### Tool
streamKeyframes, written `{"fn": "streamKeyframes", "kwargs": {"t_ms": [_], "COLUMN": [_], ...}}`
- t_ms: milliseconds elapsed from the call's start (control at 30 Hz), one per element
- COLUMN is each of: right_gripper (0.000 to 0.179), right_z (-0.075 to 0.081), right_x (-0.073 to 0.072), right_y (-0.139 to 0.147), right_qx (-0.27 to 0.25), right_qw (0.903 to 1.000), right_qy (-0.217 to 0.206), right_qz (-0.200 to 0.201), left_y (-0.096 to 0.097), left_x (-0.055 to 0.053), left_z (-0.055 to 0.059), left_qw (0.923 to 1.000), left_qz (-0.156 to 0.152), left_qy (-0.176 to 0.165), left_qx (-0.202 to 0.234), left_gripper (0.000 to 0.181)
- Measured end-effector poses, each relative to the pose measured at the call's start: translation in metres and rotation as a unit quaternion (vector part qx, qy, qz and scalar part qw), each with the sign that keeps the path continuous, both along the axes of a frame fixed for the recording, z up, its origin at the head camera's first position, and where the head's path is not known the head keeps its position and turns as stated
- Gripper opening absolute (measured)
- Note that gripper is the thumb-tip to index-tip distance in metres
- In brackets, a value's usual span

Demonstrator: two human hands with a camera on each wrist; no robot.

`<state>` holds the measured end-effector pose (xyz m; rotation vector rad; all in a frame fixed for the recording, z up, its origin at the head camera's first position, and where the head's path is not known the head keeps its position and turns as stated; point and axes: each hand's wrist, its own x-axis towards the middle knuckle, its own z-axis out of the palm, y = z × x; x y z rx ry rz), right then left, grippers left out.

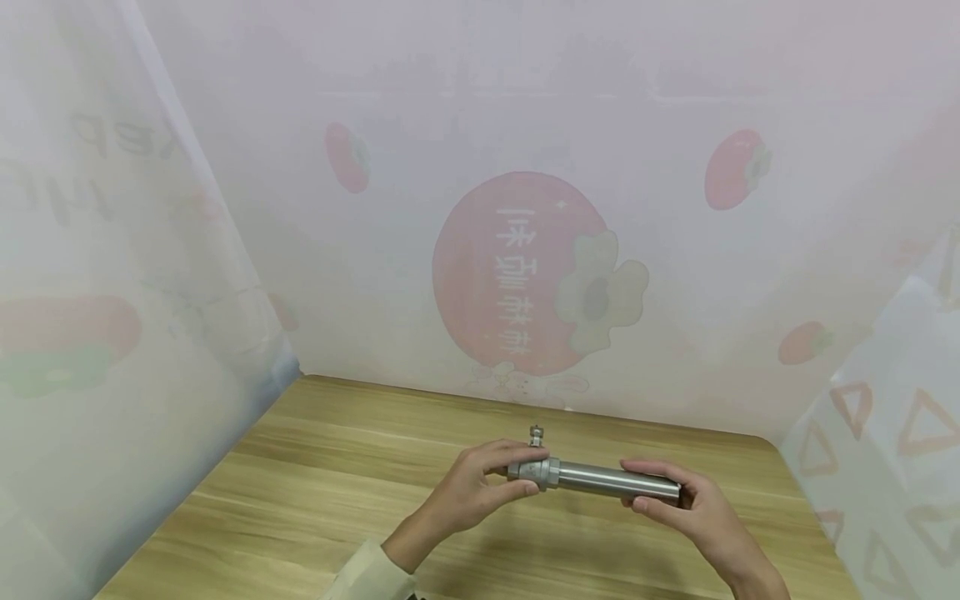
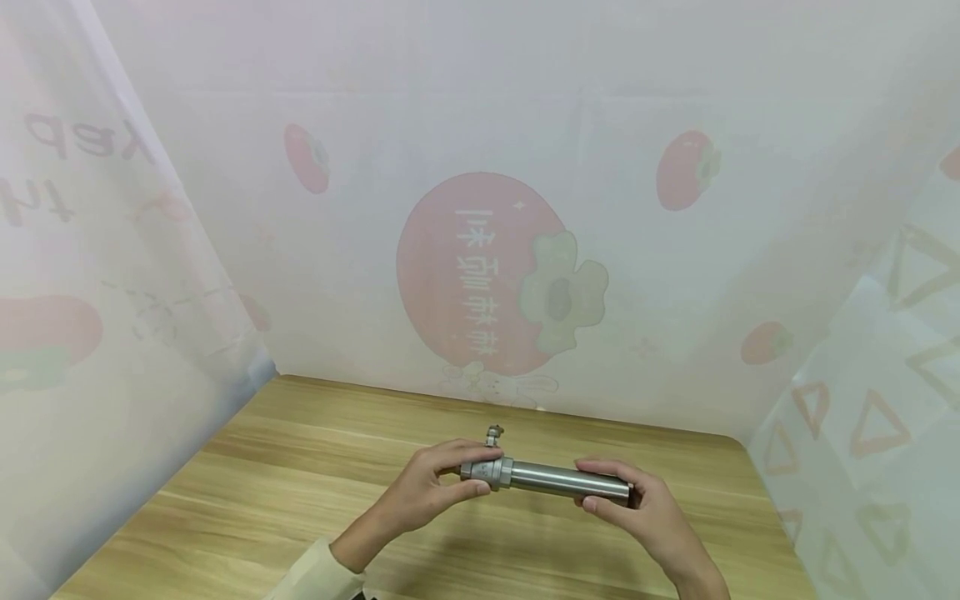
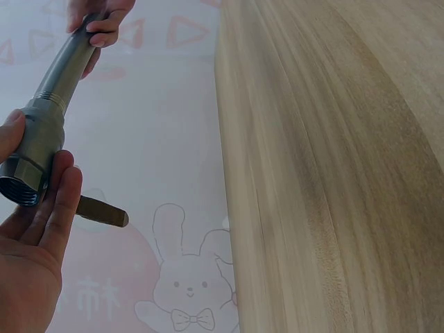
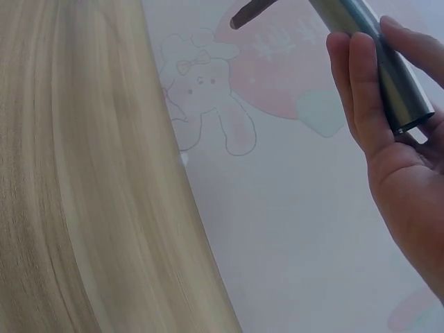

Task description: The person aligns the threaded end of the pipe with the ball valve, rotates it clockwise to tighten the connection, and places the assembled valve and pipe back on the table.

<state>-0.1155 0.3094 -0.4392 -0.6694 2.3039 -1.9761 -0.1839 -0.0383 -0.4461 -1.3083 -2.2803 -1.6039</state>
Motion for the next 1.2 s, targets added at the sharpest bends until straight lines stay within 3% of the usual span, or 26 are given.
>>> {"fn": "streamKeyframes", "kwargs": {"t_ms": [167, 1200], "right_gripper": [0.046, 0.040], "right_z": [-0.0016, 0.0016], "right_x": [-0.0007, 0.0008], "right_y": [0.0004, 0.0013], "right_qx": [-0.004, 0.021], "right_qw": [0.9999, 0.9992], "right_qy": [0.005, -0.021], "right_qz": [0.013, -0.028], "left_y": [0.0006, 0.0007], "left_x": [-0.0002, -0.0002], "left_z": [-0.0026, -0.0029], "left_qw": [0.9999, 1.0000], "left_qz": [-0.001, 0.000], "left_qy": [0.009, 0.005], "left_qx": [0.010, 0.008], "left_gripper": [0.044, 0.045]}}
